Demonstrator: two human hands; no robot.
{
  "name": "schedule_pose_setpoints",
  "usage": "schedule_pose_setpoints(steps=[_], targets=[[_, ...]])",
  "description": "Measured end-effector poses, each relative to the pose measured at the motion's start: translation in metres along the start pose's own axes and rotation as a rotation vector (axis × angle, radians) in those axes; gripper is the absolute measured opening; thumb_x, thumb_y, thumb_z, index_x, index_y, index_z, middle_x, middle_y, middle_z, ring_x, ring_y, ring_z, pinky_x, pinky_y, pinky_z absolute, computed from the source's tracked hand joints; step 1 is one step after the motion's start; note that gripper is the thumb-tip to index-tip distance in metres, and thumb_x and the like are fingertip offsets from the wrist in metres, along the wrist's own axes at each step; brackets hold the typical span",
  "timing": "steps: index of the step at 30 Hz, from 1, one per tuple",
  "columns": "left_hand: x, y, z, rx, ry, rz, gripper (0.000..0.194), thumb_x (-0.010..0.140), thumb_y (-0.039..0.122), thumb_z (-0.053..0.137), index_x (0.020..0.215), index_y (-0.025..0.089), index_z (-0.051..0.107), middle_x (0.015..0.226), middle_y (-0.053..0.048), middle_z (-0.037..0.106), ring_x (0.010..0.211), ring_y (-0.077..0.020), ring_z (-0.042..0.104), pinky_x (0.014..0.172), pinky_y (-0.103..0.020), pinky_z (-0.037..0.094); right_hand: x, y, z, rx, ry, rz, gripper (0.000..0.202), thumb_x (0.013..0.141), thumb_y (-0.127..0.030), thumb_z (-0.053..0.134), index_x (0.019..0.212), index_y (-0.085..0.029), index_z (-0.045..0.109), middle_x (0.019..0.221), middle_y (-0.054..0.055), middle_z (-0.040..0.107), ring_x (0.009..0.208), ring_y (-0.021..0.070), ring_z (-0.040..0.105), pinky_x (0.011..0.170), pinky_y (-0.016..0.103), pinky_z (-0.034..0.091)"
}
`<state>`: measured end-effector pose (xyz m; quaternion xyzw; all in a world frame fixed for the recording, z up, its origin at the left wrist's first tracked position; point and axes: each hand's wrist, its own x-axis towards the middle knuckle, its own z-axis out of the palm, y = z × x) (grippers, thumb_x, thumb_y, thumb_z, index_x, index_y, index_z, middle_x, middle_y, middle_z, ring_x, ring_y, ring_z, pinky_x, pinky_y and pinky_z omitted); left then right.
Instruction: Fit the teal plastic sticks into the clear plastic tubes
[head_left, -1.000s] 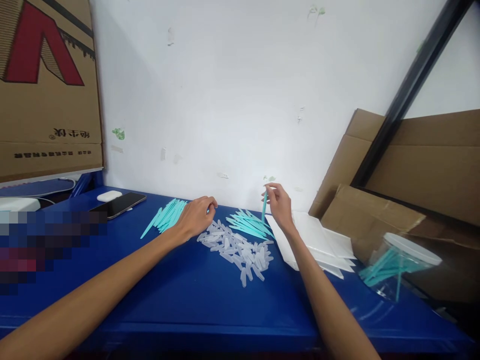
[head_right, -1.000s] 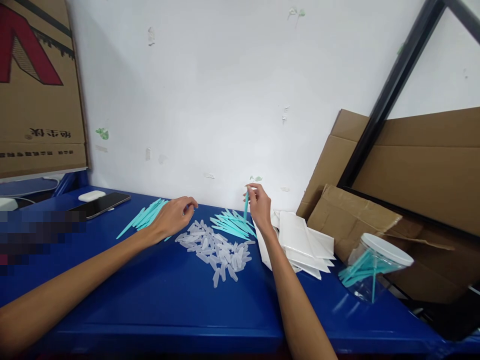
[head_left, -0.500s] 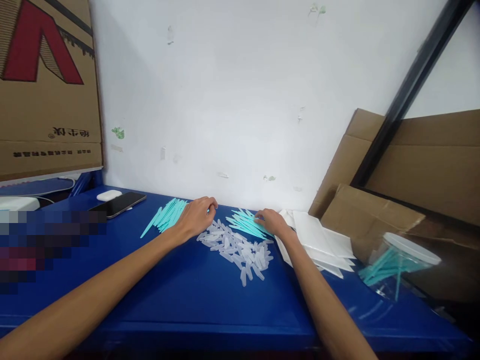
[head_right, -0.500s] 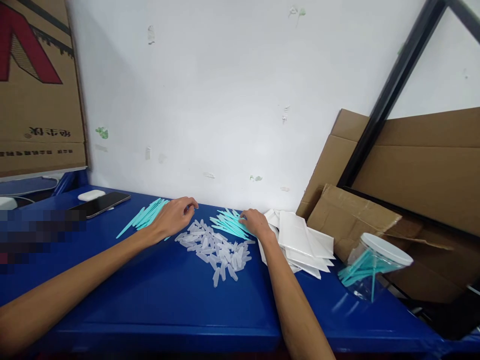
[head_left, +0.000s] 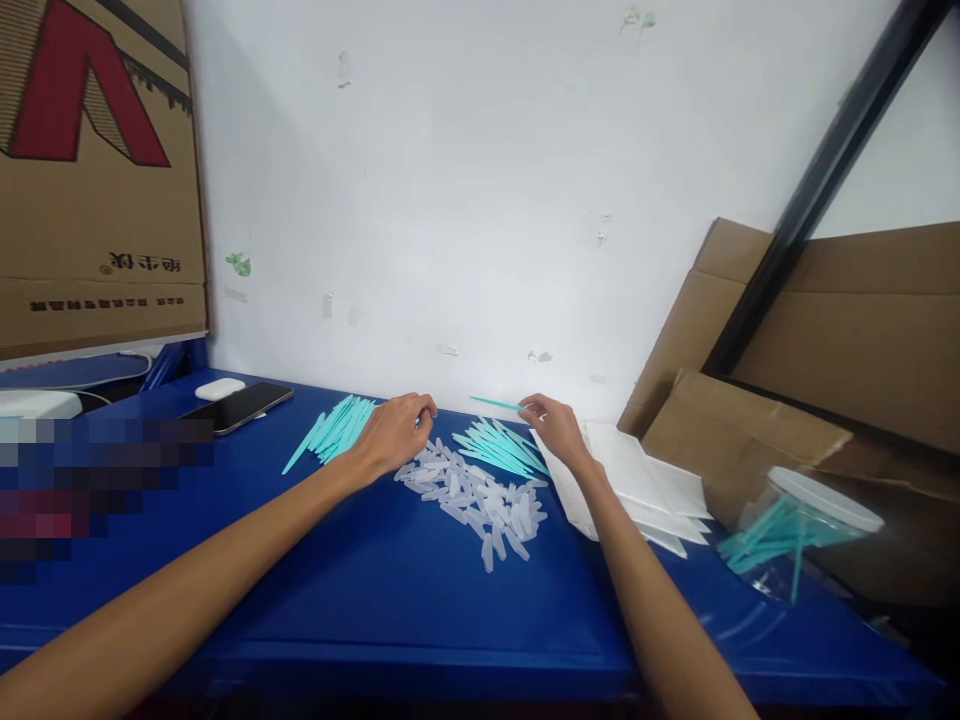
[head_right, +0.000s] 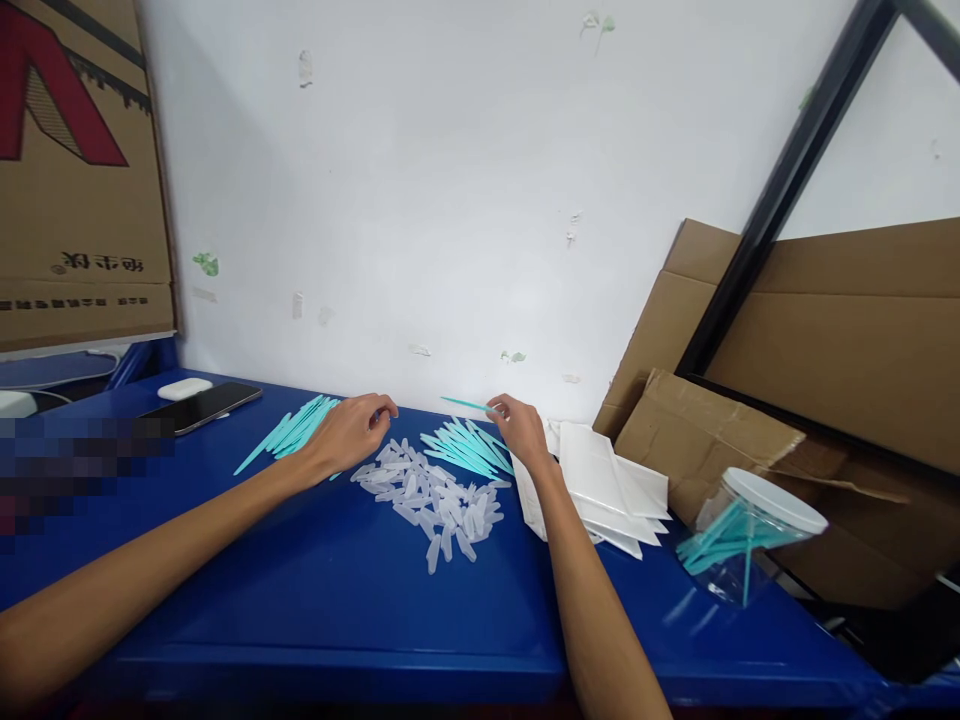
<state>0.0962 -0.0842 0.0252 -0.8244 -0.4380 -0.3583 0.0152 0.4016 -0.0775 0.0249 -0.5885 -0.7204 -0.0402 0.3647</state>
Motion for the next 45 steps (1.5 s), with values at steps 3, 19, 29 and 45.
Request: schedule_pose_setpoints(steps=[3, 19, 29, 45], targets=[[0.0, -0.001, 0.001, 0.008, 0.002, 0.003, 0.025, 0.087, 0.02, 0.04, 0.09, 0.022, 0.064, 0.09, -0.003, 0.069, 0.074, -0.0185, 0.06, 0.06, -0.029, 0.038, 0.005, -0.011, -0.005, 0.354, 0.141, 0.047, 0.034, 0.081, -0.048, 0.062, 0.096, -0.019, 0.068, 0.092, 0.006, 0.07, 0.079, 0.018, 0.061, 0.069, 0.029, 0.048], [0.001, -0.002, 0.003, 0.012, -0.018, 0.011, 0.027, 0.087, 0.022, 0.038, 0.092, 0.022, 0.065, 0.091, -0.004, 0.07, 0.075, -0.0192, 0.061, 0.06, -0.029, 0.039, -0.004, -0.017, 0.017, -0.26, -0.218, -0.072, 0.034, 0.095, -0.044, 0.043, 0.108, -0.026, 0.068, 0.096, 0.006, 0.072, 0.091, 0.0236, 0.065, 0.076, 0.032, 0.046], [0.0, 0.0, 0.001, 0.016, -0.049, 0.007, 0.029, 0.087, 0.023, 0.037, 0.094, 0.021, 0.066, 0.091, -0.006, 0.07, 0.077, -0.0203, 0.062, 0.063, -0.03, 0.043, -0.01, -0.004, 0.006, -0.172, -0.615, 0.106, 0.093, 0.071, -0.072, 0.063, 0.147, -0.027, 0.036, 0.142, 0.013, 0.049, 0.124, 0.0337, 0.05, 0.094, 0.041, 0.043], [-0.004, -0.01, -0.001, 0.415, -0.311, -0.191, 0.04, 0.083, 0.04, 0.051, 0.103, 0.008, 0.066, 0.099, -0.024, 0.067, 0.095, -0.0376, 0.065, 0.075, -0.043, 0.05, -0.006, -0.014, 0.018, -0.366, -0.287, 0.031, 0.051, 0.094, -0.057, 0.039, 0.121, -0.021, 0.062, 0.116, 0.014, 0.065, 0.109, 0.0272, 0.058, 0.09, 0.037, 0.042]])
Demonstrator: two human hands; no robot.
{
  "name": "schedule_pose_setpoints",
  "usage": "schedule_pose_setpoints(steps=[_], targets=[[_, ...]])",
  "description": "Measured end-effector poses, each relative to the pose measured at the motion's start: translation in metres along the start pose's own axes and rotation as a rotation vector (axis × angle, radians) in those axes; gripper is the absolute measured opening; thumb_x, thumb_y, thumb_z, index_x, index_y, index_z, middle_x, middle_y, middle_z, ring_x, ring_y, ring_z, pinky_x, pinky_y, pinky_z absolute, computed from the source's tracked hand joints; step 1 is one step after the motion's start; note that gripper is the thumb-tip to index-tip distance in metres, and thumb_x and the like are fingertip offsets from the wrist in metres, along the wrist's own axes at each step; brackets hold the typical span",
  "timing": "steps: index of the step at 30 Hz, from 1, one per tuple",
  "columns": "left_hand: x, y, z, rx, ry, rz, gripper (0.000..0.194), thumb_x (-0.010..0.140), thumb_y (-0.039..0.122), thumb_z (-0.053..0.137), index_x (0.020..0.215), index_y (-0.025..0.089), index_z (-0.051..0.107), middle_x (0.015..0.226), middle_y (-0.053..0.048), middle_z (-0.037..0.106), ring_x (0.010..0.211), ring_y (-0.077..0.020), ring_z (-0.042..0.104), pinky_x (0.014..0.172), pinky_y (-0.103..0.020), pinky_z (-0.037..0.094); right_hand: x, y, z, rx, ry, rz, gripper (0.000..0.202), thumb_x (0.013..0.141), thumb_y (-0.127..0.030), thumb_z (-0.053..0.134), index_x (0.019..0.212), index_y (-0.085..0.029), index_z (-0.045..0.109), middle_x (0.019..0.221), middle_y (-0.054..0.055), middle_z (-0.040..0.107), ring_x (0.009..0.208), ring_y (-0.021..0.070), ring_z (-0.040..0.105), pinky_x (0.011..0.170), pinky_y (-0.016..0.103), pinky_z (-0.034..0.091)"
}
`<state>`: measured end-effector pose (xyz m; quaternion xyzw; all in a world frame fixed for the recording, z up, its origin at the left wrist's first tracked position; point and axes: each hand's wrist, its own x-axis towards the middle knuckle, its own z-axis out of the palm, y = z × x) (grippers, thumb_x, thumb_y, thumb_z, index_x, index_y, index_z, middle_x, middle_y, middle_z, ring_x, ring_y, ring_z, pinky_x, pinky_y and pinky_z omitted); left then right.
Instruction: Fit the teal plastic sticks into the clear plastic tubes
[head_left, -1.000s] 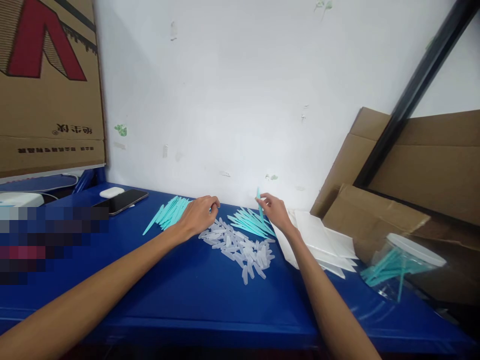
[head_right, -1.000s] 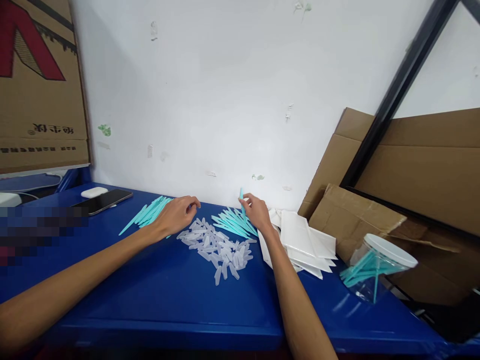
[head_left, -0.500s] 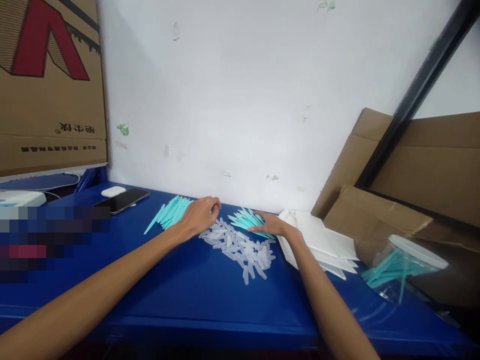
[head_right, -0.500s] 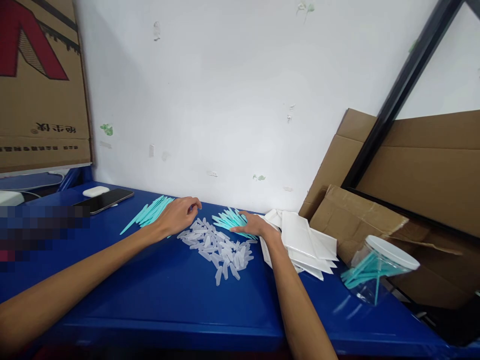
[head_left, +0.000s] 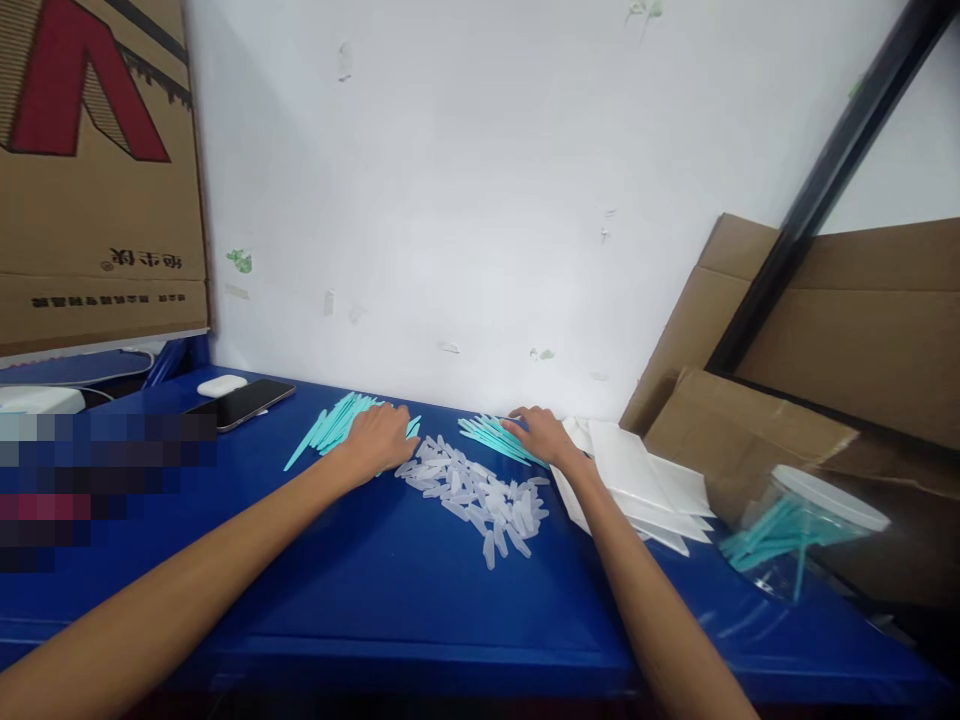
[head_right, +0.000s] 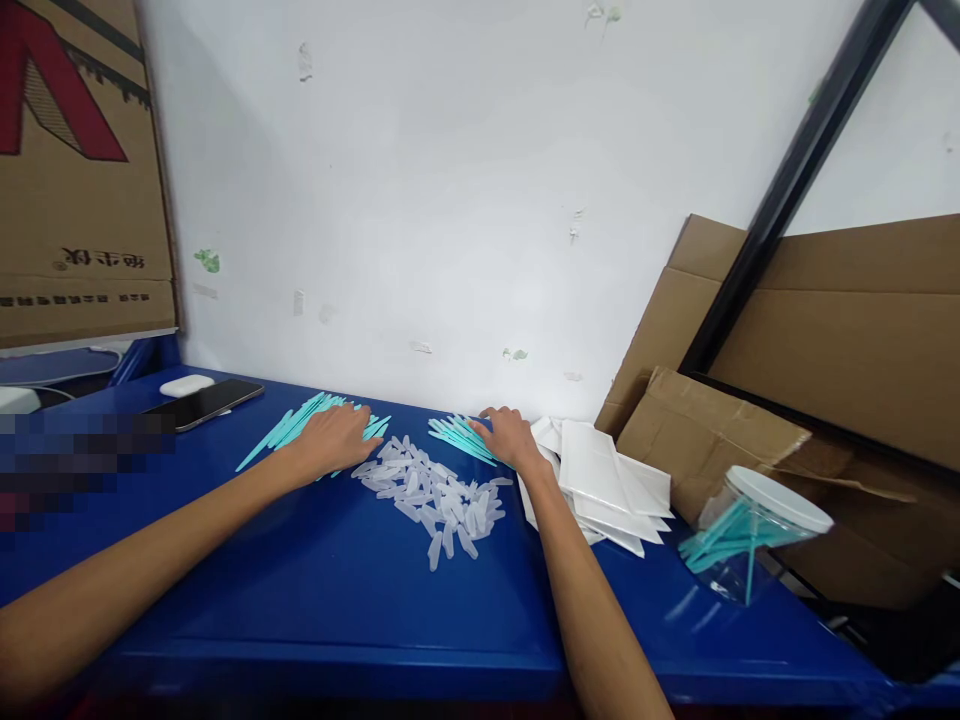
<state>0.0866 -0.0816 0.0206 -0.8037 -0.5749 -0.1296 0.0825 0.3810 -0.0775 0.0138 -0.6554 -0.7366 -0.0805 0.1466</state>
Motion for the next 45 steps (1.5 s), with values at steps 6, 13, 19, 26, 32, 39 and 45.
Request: schedule_pose_setpoints(steps=[6, 13, 19, 26, 32, 39, 45], targets=[[0.0, 0.003, 0.004, 0.058, -0.092, -0.06, 0.03, 0.078, 0.022, 0.053, 0.1, 0.01, 0.069, 0.109, -0.025, 0.065, 0.097, -0.0358, 0.066, 0.076, -0.041, 0.052, 0.0, 0.005, -0.026, 0.108, 0.003, -0.029, 0.028, 0.092, -0.043, 0.052, 0.099, -0.023, 0.071, 0.094, 0.007, 0.073, 0.086, 0.0215, 0.066, 0.075, 0.03, 0.047], [0.0, 0.006, 0.003, 0.034, -0.114, -0.052, 0.023, 0.073, 0.015, 0.052, 0.085, 0.014, 0.071, 0.09, -0.021, 0.071, 0.087, -0.0329, 0.067, 0.069, -0.037, 0.05, -0.015, 0.027, -0.055, 0.415, -0.65, 0.039, 0.034, 0.063, -0.044, 0.079, 0.094, -0.03, 0.076, 0.092, 0.004, 0.074, 0.082, 0.022, 0.069, 0.064, 0.027, 0.052], [0.0, 0.006, 0.006, 0.018, -0.09, -0.044, 0.023, 0.073, 0.018, 0.051, 0.086, 0.016, 0.07, 0.086, -0.019, 0.071, 0.087, -0.0315, 0.068, 0.069, -0.036, 0.049, -0.014, 0.026, -0.04, 0.282, -0.667, 0.082, 0.026, 0.05, -0.042, 0.084, 0.071, -0.028, 0.077, 0.073, 0.005, 0.073, 0.064, 0.0178, 0.063, 0.052, 0.024, 0.048], [-0.001, 0.004, 0.005, 0.002, -0.068, -0.05, 0.02, 0.073, 0.02, 0.053, 0.084, 0.016, 0.069, 0.084, -0.018, 0.071, 0.085, -0.0311, 0.068, 0.067, -0.035, 0.049, -0.011, 0.036, -0.032, 0.256, -0.58, 0.026, 0.019, 0.065, -0.043, 0.077, 0.072, -0.026, 0.077, 0.08, 0.006, 0.074, 0.07, 0.0206, 0.063, 0.059, 0.029, 0.048], [-0.003, 0.007, -0.005, 0.012, -0.021, -0.042, 0.024, 0.08, 0.018, 0.046, 0.09, 0.012, 0.067, 0.087, -0.021, 0.07, 0.084, -0.034, 0.067, 0.066, -0.038, 0.047, -0.004, 0.016, -0.036, 0.323, -0.089, -0.034, 0.021, 0.086, -0.038, 0.06, 0.097, -0.023, 0.07, 0.085, 0.005, 0.073, 0.078, 0.0203, 0.066, 0.068, 0.029, 0.048], [-0.002, 0.013, -0.011, -0.086, 0.144, 0.08, 0.032, 0.094, 0.023, 0.029, 0.098, 0.013, 0.059, 0.087, -0.017, 0.067, 0.086, -0.0301, 0.062, 0.062, -0.034, 0.042, -0.006, -0.026, -0.033, 0.341, 0.178, -0.169, 0.022, 0.092, -0.04, 0.054, 0.104, -0.03, 0.069, 0.089, 0.0, 0.074, 0.082, 0.0197, 0.067, 0.075, 0.03, 0.047], [-0.002, 0.015, -0.009, -0.226, 0.169, 0.185, 0.034, 0.099, 0.031, 0.022, 0.108, 0.02, 0.053, 0.094, -0.01, 0.065, 0.076, -0.021, 0.061, 0.061, -0.029, 0.038, -0.008, -0.04, -0.032, 0.677, 0.261, -0.108, 0.031, 0.084, -0.053, 0.06, 0.088, -0.023, 0.067, 0.079, 0.002, 0.074, 0.06, 0.0163, 0.065, 0.062, 0.027, 0.049]])
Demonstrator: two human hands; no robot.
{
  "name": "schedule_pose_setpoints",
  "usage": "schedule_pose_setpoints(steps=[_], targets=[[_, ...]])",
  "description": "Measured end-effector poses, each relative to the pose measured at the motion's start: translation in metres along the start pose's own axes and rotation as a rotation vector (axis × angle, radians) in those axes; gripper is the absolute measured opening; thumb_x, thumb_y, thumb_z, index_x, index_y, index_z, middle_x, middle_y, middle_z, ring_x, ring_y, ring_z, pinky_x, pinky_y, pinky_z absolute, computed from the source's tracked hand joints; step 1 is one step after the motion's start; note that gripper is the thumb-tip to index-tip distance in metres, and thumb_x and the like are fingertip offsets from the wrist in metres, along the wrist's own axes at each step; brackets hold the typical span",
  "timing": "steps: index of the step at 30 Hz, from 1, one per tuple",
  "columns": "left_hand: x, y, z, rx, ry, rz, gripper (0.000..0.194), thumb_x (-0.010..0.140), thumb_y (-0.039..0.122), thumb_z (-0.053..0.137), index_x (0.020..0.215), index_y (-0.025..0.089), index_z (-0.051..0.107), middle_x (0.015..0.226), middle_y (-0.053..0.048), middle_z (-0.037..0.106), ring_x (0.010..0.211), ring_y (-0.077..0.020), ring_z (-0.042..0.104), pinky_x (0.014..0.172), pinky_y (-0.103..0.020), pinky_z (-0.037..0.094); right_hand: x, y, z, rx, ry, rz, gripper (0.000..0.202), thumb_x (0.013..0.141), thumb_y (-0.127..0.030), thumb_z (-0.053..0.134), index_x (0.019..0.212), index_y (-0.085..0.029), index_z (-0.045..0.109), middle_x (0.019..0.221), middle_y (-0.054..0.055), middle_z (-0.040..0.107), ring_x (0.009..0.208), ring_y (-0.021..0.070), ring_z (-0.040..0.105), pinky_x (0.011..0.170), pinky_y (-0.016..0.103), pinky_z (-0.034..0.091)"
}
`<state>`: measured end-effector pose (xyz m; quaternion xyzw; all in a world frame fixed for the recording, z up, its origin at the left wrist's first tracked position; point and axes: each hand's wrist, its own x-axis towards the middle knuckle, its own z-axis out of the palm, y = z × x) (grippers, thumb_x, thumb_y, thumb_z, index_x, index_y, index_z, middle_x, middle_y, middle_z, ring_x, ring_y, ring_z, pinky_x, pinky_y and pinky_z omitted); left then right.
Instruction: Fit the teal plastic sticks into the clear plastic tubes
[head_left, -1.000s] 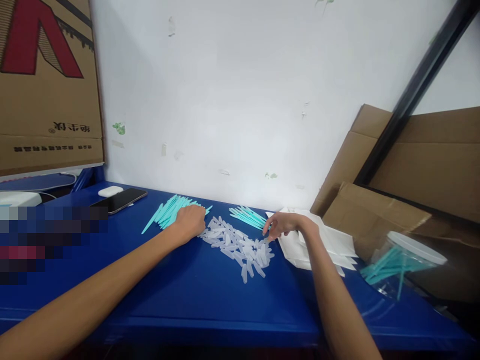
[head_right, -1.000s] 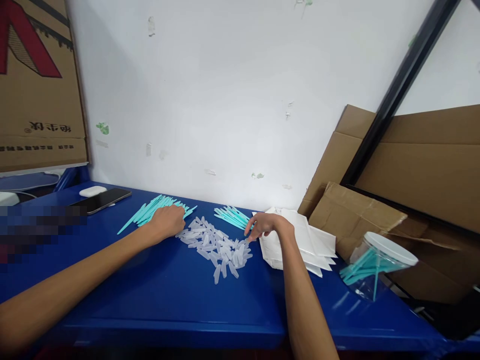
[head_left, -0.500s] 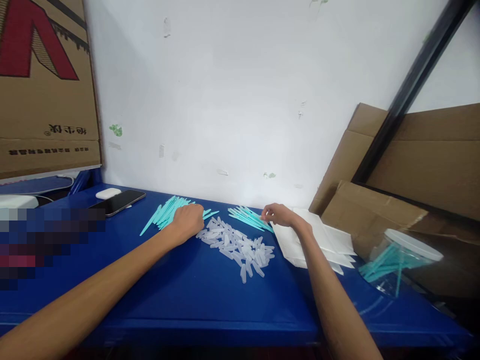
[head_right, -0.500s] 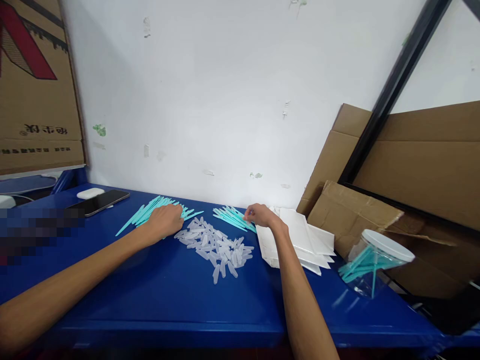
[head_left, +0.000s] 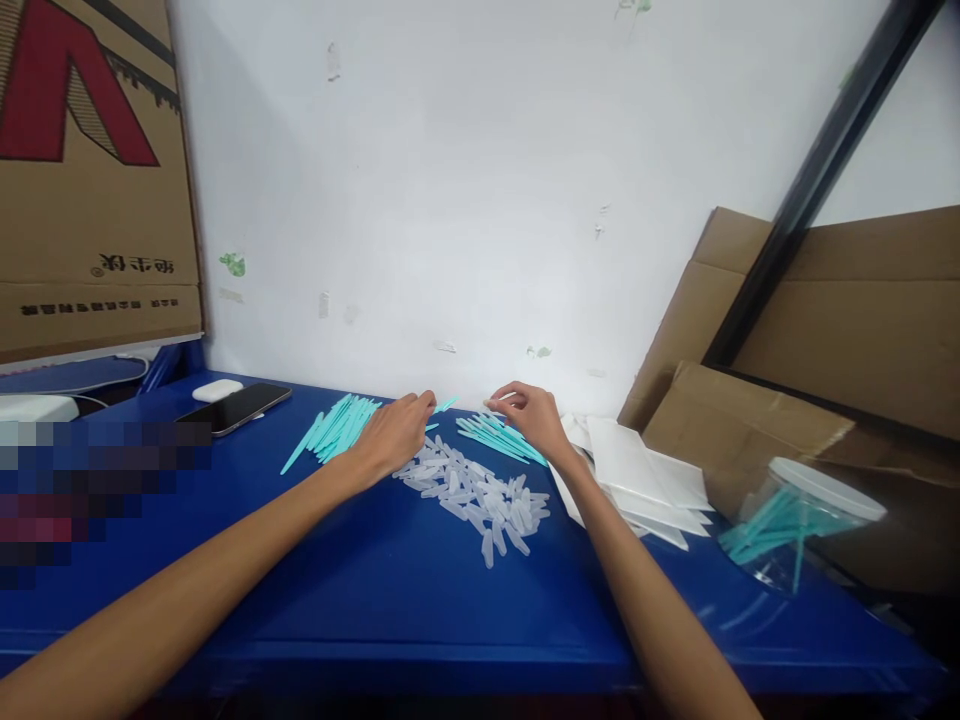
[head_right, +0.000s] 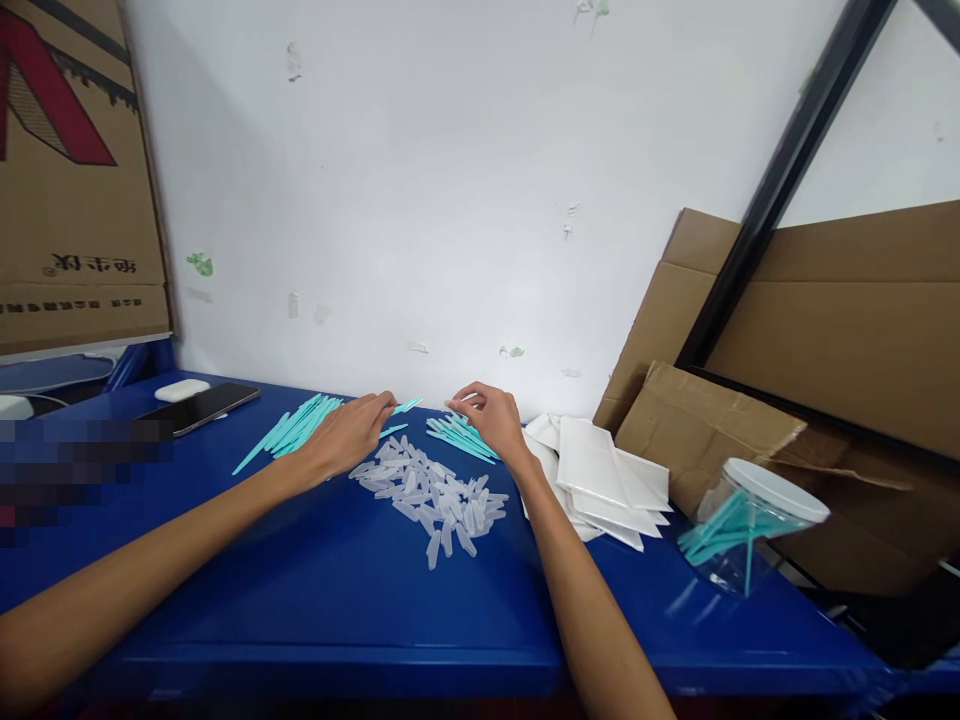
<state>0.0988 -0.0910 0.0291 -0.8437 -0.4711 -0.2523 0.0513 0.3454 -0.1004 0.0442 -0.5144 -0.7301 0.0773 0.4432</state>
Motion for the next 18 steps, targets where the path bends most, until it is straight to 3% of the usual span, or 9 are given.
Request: schedule_pose_setpoints(steps=[8, 18], targets=[[-0.003, 0.004, 0.002, -0.119, 0.037, 0.134, 0.03, 0.099, 0.035, 0.026, 0.101, 0.022, 0.053, 0.092, -0.005, 0.065, 0.078, -0.0209, 0.06, 0.066, -0.031, 0.039, 0.001, 0.0, 0.005, 0.15, 0.054, 0.015, 0.043, 0.08, -0.061, 0.06, 0.074, -0.019, 0.063, 0.069, 0.005, 0.071, 0.051, 0.0139, 0.059, 0.055, 0.025, 0.046], [-0.005, 0.008, 0.0, -0.166, 0.046, 0.179, 0.026, 0.099, 0.033, 0.028, 0.1, 0.023, 0.053, 0.088, -0.003, 0.063, 0.07, -0.0182, 0.058, 0.063, -0.03, 0.038, 0.003, -0.003, 0.014, 0.428, -0.073, 0.076, 0.043, 0.075, -0.06, 0.066, 0.071, -0.018, 0.06, 0.071, 0.005, 0.07, 0.05, 0.0106, 0.055, 0.043, 0.021, 0.036]])
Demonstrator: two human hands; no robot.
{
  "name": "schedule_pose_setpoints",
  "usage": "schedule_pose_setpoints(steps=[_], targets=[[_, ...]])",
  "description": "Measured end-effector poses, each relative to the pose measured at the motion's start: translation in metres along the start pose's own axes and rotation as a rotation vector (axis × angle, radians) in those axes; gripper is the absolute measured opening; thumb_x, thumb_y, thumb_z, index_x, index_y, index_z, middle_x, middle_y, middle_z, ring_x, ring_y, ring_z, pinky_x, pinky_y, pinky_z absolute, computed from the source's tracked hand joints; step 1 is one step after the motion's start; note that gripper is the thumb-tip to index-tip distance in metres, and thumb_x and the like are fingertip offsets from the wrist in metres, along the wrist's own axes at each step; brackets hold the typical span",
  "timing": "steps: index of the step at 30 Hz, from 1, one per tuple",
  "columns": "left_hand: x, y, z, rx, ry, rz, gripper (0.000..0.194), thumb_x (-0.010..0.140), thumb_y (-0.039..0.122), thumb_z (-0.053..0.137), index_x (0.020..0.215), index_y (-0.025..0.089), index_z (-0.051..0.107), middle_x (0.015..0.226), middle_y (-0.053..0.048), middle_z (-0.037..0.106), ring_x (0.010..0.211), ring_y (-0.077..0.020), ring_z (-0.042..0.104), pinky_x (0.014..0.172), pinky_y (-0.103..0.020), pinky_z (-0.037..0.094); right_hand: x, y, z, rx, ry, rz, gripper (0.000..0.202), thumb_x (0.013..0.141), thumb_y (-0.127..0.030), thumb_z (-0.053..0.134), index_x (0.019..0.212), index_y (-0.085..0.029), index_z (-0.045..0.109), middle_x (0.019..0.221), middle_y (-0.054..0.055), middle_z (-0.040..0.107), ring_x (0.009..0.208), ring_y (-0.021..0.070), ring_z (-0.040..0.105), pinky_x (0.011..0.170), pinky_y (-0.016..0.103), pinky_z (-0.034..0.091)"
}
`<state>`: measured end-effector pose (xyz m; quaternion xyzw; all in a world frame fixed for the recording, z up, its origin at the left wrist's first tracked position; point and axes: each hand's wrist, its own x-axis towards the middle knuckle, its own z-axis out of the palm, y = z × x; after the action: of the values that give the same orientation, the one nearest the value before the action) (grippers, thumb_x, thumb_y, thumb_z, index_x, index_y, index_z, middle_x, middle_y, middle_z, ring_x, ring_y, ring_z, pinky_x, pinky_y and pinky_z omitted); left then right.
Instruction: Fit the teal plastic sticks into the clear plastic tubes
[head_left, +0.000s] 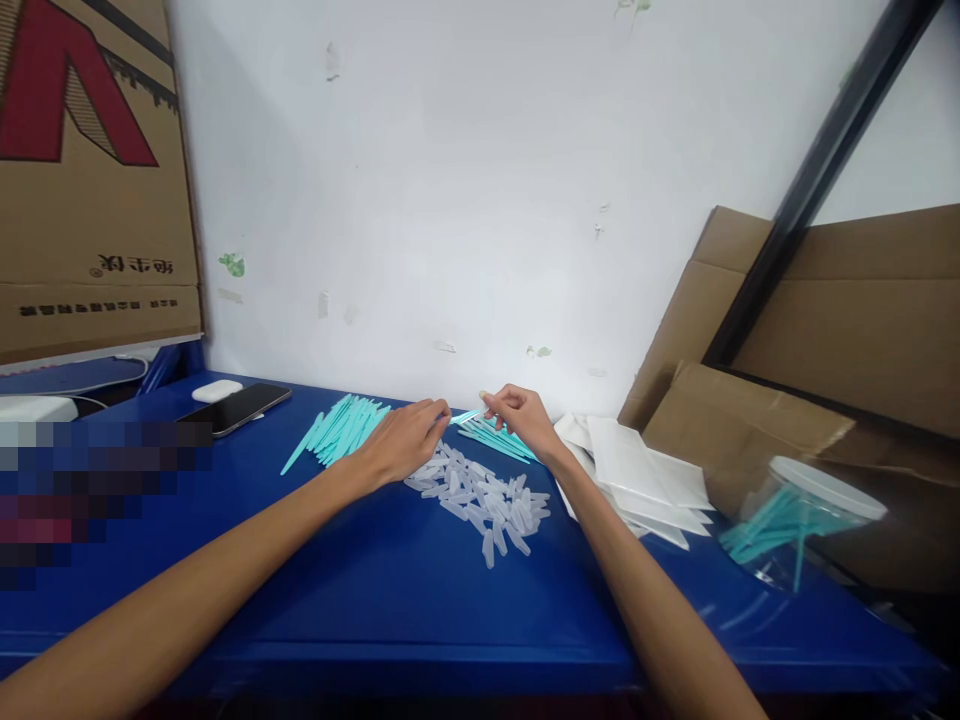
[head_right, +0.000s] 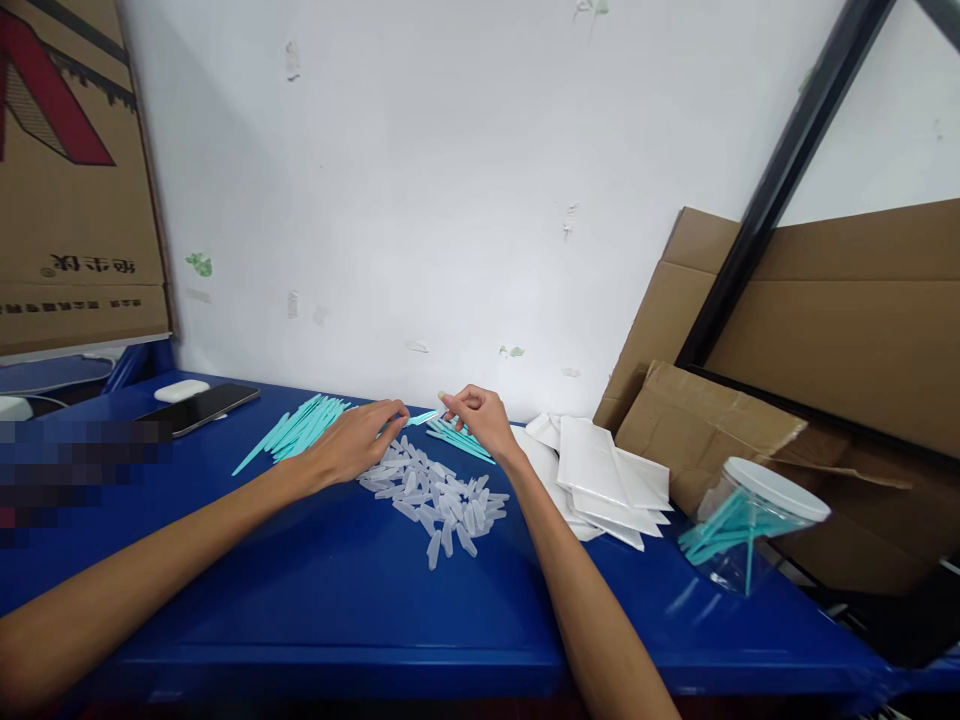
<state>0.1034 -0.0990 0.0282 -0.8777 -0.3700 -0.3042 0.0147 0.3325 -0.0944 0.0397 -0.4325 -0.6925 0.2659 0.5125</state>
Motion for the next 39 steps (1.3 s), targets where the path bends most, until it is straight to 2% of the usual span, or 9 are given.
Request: schedule_pose_setpoints(steps=[10, 21, 24, 28, 31, 34, 39], targets=[[-0.001, 0.0, 0.005, -0.08, 0.099, 0.017, 0.023, 0.099, 0.032, 0.033, 0.099, 0.022, 0.054, 0.091, -0.003, 0.061, 0.07, -0.016, 0.055, 0.065, -0.029, 0.039, -0.005, -0.002, 0.016, 0.177, -0.139, 0.099, 0.042, 0.076, -0.058, 0.068, 0.075, -0.019, 0.051, 0.079, 0.005, 0.073, 0.051, 0.0102, 0.058, 0.045, 0.02, 0.037], [-0.004, -0.005, 0.006, -0.031, 0.111, 0.068, 0.026, 0.099, 0.03, 0.034, 0.098, 0.02, 0.058, 0.094, -0.005, 0.062, 0.073, -0.0168, 0.058, 0.064, -0.029, 0.041, -0.006, 0.004, 0.022, 0.22, -0.161, 0.124, 0.042, 0.075, -0.058, 0.068, 0.073, -0.019, 0.051, 0.078, 0.005, 0.072, 0.053, 0.0107, 0.058, 0.044, 0.02, 0.038], [-0.002, -0.004, 0.006, -0.053, 0.129, 0.052, 0.027, 0.099, 0.032, 0.035, 0.098, 0.02, 0.059, 0.094, -0.005, 0.063, 0.074, -0.0175, 0.059, 0.065, -0.03, 0.043, -0.007, 0.003, 0.024, 0.211, -0.187, 0.117, 0.04, 0.077, -0.058, 0.067, 0.079, -0.019, 0.055, 0.081, 0.004, 0.072, 0.054, 0.0105, 0.059, 0.045, 0.02, 0.038], [0.0, 0.005, 0.007, -0.17, 0.204, 0.018, 0.025, 0.097, 0.03, 0.038, 0.113, 0.022, 0.056, 0.099, -0.005, 0.064, 0.083, -0.0183, 0.061, 0.07, -0.03, 0.045, -0.007, 0.001, 0.032, 0.195, -0.267, 0.066, 0.041, 0.075, -0.055, 0.069, 0.091, -0.019, 0.061, 0.086, 0.004, 0.069, 0.057, 0.0109, 0.06, 0.045, 0.02, 0.039], [0.001, 0.01, 0.005, -0.259, 0.203, 0.007, 0.032, 0.095, 0.028, 0.042, 0.127, 0.024, 0.047, 0.093, -0.003, 0.066, 0.077, -0.0171, 0.062, 0.066, -0.028, 0.046, -0.007, 0.0, 0.033, 0.195, -0.213, 0.031, 0.041, 0.075, -0.056, 0.068, 0.086, -0.018, 0.061, 0.084, 0.003, 0.066, 0.059, 0.012, 0.061, 0.045, 0.021, 0.04], [0.0, 0.01, 0.003, -0.343, 0.176, -0.015, 0.034, 0.095, 0.032, 0.044, 0.128, 0.026, 0.045, 0.091, -0.002, 0.068, 0.07, -0.016, 0.064, 0.061, -0.026, 0.046, -0.008, -0.003, 0.03, 0.148, -0.162, 0.038, 0.041, 0.075, -0.057, 0.068, 0.086, -0.018, 0.062, 0.087, 0.005, 0.067, 0.063, 0.0134, 0.063, 0.046, 0.021, 0.04], [-0.001, 0.012, -0.001, -0.374, 0.149, -0.051, 0.037, 0.095, 0.036, 0.044, 0.13, 0.027, 0.045, 0.088, -0.001, 0.072, 0.072, -0.0174, 0.067, 0.064, -0.027, 0.048, -0.008, -0.004, 0.03, 0.148, -0.195, 0.029, 0.04, 0.078, -0.055, 0.065, 0.093, -0.019, 0.063, 0.095, 0.007, 0.068, 0.078, 0.0166, 0.065, 0.052, 0.021, 0.044]])
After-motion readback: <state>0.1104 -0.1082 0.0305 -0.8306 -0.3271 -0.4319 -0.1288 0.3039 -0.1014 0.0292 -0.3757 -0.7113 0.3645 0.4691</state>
